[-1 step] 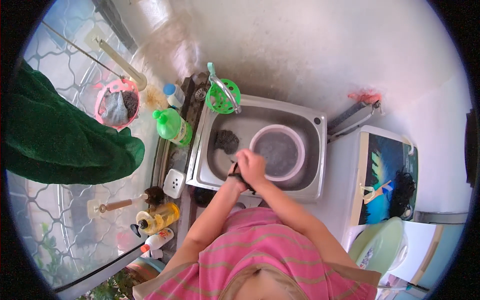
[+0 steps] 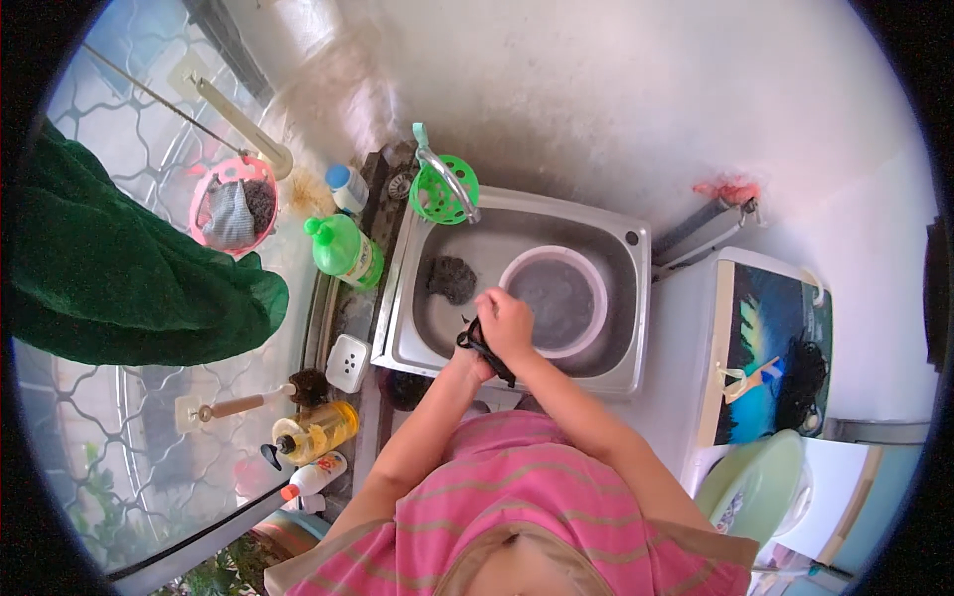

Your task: The person washes hairpieces in a basin inside a sink by scrubbing them with soap and rinsing them in water. The person then empties the basin, refills it with water from the tap, and washes another hairpiece.

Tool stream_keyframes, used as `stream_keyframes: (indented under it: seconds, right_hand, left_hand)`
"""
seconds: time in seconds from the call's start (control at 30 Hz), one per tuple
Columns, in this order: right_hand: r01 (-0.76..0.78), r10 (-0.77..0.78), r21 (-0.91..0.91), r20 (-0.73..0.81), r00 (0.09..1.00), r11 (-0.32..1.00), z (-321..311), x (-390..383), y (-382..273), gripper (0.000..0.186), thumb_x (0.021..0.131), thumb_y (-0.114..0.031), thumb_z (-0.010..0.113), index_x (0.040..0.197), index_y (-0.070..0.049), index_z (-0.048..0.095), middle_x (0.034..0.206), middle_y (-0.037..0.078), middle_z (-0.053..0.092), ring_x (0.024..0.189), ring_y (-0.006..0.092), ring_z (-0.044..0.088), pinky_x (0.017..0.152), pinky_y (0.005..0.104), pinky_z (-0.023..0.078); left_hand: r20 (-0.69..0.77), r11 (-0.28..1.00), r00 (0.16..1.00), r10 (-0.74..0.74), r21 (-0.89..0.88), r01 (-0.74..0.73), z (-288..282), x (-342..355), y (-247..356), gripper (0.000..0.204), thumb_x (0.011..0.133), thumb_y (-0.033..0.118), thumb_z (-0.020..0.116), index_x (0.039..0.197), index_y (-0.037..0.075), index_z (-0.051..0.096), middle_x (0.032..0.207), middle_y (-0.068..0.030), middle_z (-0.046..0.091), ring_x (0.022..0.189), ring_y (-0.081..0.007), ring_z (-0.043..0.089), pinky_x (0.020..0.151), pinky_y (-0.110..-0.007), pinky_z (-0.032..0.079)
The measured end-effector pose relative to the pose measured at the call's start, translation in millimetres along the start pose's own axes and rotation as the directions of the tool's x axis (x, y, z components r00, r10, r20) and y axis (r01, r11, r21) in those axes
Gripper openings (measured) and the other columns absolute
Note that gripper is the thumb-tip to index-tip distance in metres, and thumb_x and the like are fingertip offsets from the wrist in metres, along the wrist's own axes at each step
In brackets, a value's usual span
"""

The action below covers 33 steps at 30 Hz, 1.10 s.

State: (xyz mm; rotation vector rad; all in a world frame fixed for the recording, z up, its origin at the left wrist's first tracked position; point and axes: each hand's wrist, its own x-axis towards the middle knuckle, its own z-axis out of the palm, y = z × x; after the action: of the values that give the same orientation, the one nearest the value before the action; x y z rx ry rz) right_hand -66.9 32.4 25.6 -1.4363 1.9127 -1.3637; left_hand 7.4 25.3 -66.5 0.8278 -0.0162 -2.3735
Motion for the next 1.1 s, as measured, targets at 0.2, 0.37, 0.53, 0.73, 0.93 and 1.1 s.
stream_keyframes:
  seconds: [0.2, 0.37, 0.53, 0.73, 0.93, 1.1]
  right_hand:
    - [0.405, -0.408, 0.053, 0.17, 0.897, 0.913, -3, -33, -27, 0.005, 0.07, -0.015, 0.058, 0.067, -0.012, 0.058, 0.06, 0.007, 0.057, 0.058, 0.027, 0.056, 0.052, 0.0372, 0.044]
    - [0.309, -0.313, 0.114, 0.015, 0.95, 0.944, 4, -33, 9, 0.007, 0.073, -0.015, 0.056, 0.068, -0.011, 0.059, 0.059, 0.008, 0.057, 0.056, 0.0285, 0.057, 0.051, 0.0387, 0.044]
    - [0.06, -0.065, -0.076, -0.067, 0.996, 0.995, -2, -20, 3, 0.012, 0.078, -0.014, 0.053, 0.068, -0.008, 0.057, 0.064, 0.012, 0.057, 0.059, 0.0318, 0.056, 0.052, 0.041, 0.044]
    - [0.469, -0.467, 0.049, 0.237, 0.852, 0.882, -5, -39, -15, 0.008, 0.068, -0.014, 0.059, 0.061, -0.012, 0.055, 0.061, 0.007, 0.055, 0.059, 0.0265, 0.057, 0.054, 0.0373, 0.044]
    - [-0.215, 0.216, -0.037, 0.025, 0.976, 0.976, -11, -9, 32, 0.023, 0.084, -0.025, 0.047, 0.074, -0.007, 0.058, 0.067, 0.017, 0.058, 0.063, 0.0372, 0.057, 0.055, 0.046, 0.043]
    - [0.156, -0.14, -0.099, 0.156, 0.978, 0.983, -8, -38, -13, 0.009, 0.074, -0.017, 0.057, 0.069, -0.01, 0.056, 0.07, 0.011, 0.061, 0.066, 0.0318, 0.059, 0.056, 0.0443, 0.044]
  left_hand:
    - [0.5, 0.947, 0.805, 0.32, -0.151, -0.284, 5, -11, -3, 0.035, 0.087, 0.042, 0.042, 0.099, 0.013, 0.056, 0.094, -0.0075, 0.059, 0.088, -0.0216, 0.056, 0.077, -0.037, 0.047]
    - [-0.051, 1.0, 0.999, -0.008, 0.007, 0.008, 7, -7, 4, 0.037, 0.082, 0.046, 0.05, 0.094, 0.012, 0.057, 0.09, -0.0074, 0.061, 0.084, -0.0232, 0.058, 0.074, -0.039, 0.049]
    - [0.018, 0.995, 0.995, -0.094, -0.029, 0.095, -13, 5, -7, 0.036, 0.087, 0.043, 0.04, 0.099, 0.013, 0.056, 0.097, -0.007, 0.059, 0.09, -0.0224, 0.055, 0.078, -0.039, 0.047]
    - [0.5, 0.97, 0.832, 0.24, -0.08, -0.232, 13, -11, -15, 0.037, 0.093, 0.031, 0.024, 0.108, 0.012, 0.052, 0.106, -0.0085, 0.058, 0.097, -0.0225, 0.056, 0.081, -0.038, 0.047]
    - [-0.213, 0.991, 0.977, -0.005, 0.131, 0.034, 38, -25, -9, 0.038, 0.093, 0.03, 0.024, 0.107, 0.008, 0.052, 0.098, -0.0098, 0.061, 0.088, -0.0231, 0.061, 0.074, -0.038, 0.051]
    - [0.173, 0.714, 0.961, 0.217, 0.643, -0.277, -27, 5, -18, 0.036, 0.093, 0.033, 0.029, 0.106, 0.008, 0.053, 0.105, -0.0097, 0.058, 0.096, -0.0229, 0.056, 0.082, -0.04, 0.046]
